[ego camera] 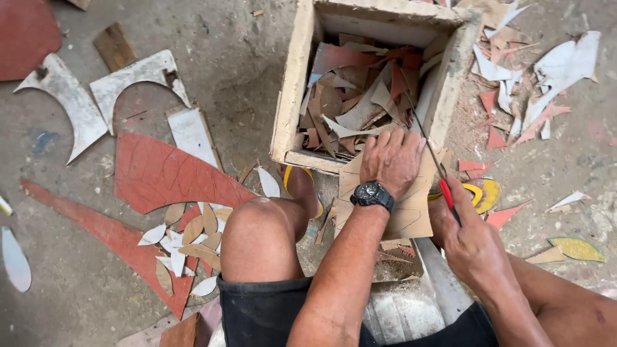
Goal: A person uses a small hand saw to cut a shaped piece out of a thin wood panel.
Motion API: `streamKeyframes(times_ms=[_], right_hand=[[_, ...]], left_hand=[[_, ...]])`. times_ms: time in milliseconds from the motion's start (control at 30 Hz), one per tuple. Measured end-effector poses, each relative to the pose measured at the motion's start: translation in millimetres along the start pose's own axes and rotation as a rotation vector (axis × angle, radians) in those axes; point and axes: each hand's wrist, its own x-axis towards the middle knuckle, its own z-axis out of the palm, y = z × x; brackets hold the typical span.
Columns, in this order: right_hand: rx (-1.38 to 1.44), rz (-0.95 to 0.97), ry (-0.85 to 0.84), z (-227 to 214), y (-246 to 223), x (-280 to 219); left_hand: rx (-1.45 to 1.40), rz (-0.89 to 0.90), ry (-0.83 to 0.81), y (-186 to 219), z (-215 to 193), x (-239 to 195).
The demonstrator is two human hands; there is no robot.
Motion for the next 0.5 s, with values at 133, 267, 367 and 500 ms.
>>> streamKeyframes(times_ms=[133, 267, 367, 500], right_hand=[[-0.073, -0.160, 0.094, 15, 59, -2], [0.019, -0.069, 0.096, 21, 83, -6], [0.009, -0.147, 0.083, 12, 37, 13], [-0.051, -0.230, 0.071, 9, 18, 47]], left_hand=[[-0.010, -0.015, 0.089, 0, 0, 1], [-0.021, -0.032, -0.002, -1, 2, 3], [-0.006, -0.040, -0.036, -4, 5, 8], [-0.052, -0.060, -0.036, -2, 6, 2]])
